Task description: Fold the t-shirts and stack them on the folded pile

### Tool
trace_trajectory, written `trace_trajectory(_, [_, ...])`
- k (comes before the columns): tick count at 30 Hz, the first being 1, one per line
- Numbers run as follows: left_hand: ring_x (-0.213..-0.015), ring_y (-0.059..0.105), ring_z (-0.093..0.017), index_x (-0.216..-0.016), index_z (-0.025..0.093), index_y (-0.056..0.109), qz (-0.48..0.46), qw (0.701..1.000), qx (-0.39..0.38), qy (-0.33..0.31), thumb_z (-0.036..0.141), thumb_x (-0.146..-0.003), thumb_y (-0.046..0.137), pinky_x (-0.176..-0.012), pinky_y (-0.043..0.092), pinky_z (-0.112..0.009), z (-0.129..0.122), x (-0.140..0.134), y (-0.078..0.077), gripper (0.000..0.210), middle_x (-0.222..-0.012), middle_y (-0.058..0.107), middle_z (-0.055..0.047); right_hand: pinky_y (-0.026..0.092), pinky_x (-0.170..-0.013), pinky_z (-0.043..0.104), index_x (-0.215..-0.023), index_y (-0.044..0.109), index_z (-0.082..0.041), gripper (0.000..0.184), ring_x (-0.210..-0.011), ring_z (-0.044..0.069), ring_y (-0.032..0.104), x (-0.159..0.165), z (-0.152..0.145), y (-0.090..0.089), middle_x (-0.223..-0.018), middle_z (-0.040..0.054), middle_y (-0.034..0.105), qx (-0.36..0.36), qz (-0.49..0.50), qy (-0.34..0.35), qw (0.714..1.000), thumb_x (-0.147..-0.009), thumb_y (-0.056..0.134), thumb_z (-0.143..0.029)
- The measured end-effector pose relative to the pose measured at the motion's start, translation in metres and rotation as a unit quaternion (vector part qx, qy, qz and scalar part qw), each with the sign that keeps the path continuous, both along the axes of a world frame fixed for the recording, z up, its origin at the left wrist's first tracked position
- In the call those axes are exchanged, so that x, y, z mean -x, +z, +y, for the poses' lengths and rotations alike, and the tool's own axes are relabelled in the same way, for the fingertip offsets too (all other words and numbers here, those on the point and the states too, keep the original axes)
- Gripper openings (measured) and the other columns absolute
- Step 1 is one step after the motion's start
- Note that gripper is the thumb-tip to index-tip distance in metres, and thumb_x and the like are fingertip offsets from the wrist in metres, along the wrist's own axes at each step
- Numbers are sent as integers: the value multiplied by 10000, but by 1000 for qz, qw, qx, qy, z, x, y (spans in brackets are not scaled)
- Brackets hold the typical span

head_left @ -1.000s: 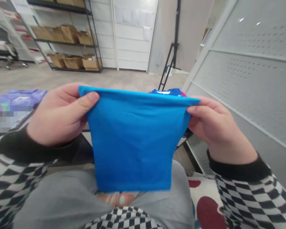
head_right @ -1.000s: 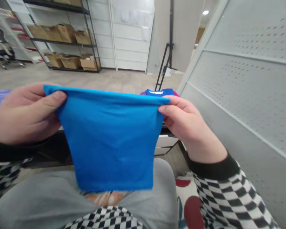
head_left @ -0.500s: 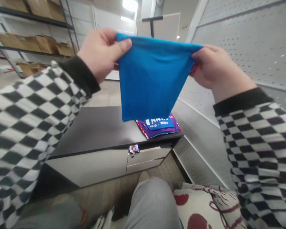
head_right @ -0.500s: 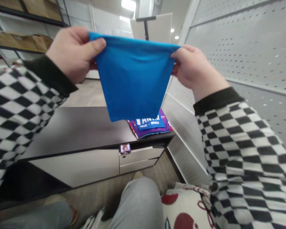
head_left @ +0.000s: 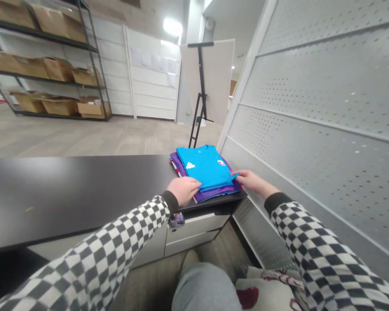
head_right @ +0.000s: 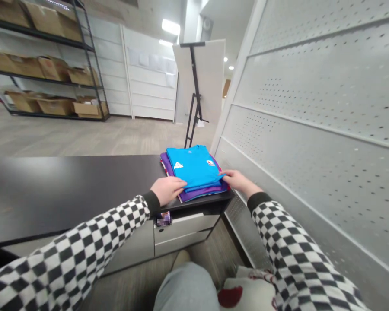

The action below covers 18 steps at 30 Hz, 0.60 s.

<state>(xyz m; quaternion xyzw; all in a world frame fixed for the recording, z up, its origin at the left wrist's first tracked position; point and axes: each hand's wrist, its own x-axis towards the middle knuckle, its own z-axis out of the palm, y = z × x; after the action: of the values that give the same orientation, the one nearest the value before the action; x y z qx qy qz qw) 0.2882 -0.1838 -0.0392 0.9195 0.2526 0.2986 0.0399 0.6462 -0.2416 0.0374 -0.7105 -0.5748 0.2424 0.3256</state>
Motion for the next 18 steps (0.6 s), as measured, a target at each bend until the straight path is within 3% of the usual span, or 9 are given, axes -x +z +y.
trace_trajectory(2, [-1266, 798, -300, -1317, 259, 890, 7, 999, -39, -14, 267, -1146, 672, -1051, 678, -412, -16, -3, -22, 278, -1359, 841, -112, 611, -1159, 420, -1111, 903, -133, 275, -1103, 272, 810, -10, -12, -26, -1228, 157, 882, -8, -3, 9, 1000, -902, 758, -239])
trace_trajectory(4, [-1267, 791, -298, -1329, 253, 885, -6, 998, -60, -15, 280, -1167, 641, -1080, 675, -428, -25, -7, -27, 294, -1355, 838, -123, 612, -1161, 413, -1213, 895, -131, 364, -1141, 275, 815, -15, -20, -35, -1306, 166, 869, -15, -13, 5, 1000, -927, 725, -277])
trace_trajectory(7, [-1306, 773, -305, -1334, 251, 884, -4, 999, -47, -12, 297, -1165, 640, -1147, 657, -453, -32, -9, -17, 300, -1386, 826, -128, 571, -1241, 428, -1359, 862, -130, 494, -1314, 300, 791, -13, -28, -28, -1463, 171, 815, 14, -75, 16, 997, -908, 694, -243])
trace_trajectory(10, [-1433, 715, -356, -1454, 221, 836, 37, 999, -1, -5, 320, -1103, 721, -1228, 617, -503, -41, 8, -8, 383, -1576, 730, -156, 432, -1381, 489, -1563, 756, -111, 728, -1595, 371, 616, -1, -37, -12, -1708, 208, 632, 60, -182, 60, 980, -838, 713, -157])
trace_trajectory(12, [-1494, 677, -365, -1512, 193, 800, 35, 999, 31, 4, 284, -1077, 711, -1271, 585, -508, -52, 39, -10, 453, -1671, 654, -175, 351, -1427, 559, -1637, 686, -75, 801, -1696, 426, 479, 15, -46, -1, -1802, 252, 496, 44, -246, 74, 965, -841, 723, -152])
trace_trajectory(14, [-1478, 693, -337, -1469, 188, 820, -6, 998, 55, 18, 242, -1086, 639, -1290, 567, -491, -67, 88, -16, 428, -1642, 680, -167, 332, -1436, 596, -1637, 684, -80, 748, -1711, 439, 451, 40, -62, 9, -1809, 257, 485, -28, -278, 97, 955, -900, 717, -205])
trace_trajectory(16, [-1389, 746, -316, -1353, 202, 865, -54, 995, 69, 51, 261, -1106, 579, -1264, 587, -485, -83, 151, -25, 383, -1507, 772, -147, 398, -1412, 583, -1615, 714, -158, 634, -1641, 398, 562, 80, -84, 15, -1746, 201, 593, -98, -258, 151, 949, -995, 678, -289])
trace_trajectory(18, [-1289, 789, -320, -1235, 211, 889, -77, 986, 73, 129, 316, -1110, 565, -1210, 621, -491, -95, 221, -32, 363, -1370, 830, -137, 504, -1343, 552, -1575, 748, -225, 536, -1512, 355, 688, 133, -106, 13, -1616, 152, 723, -103, -202, 225, 948, -1075, 630, -378])
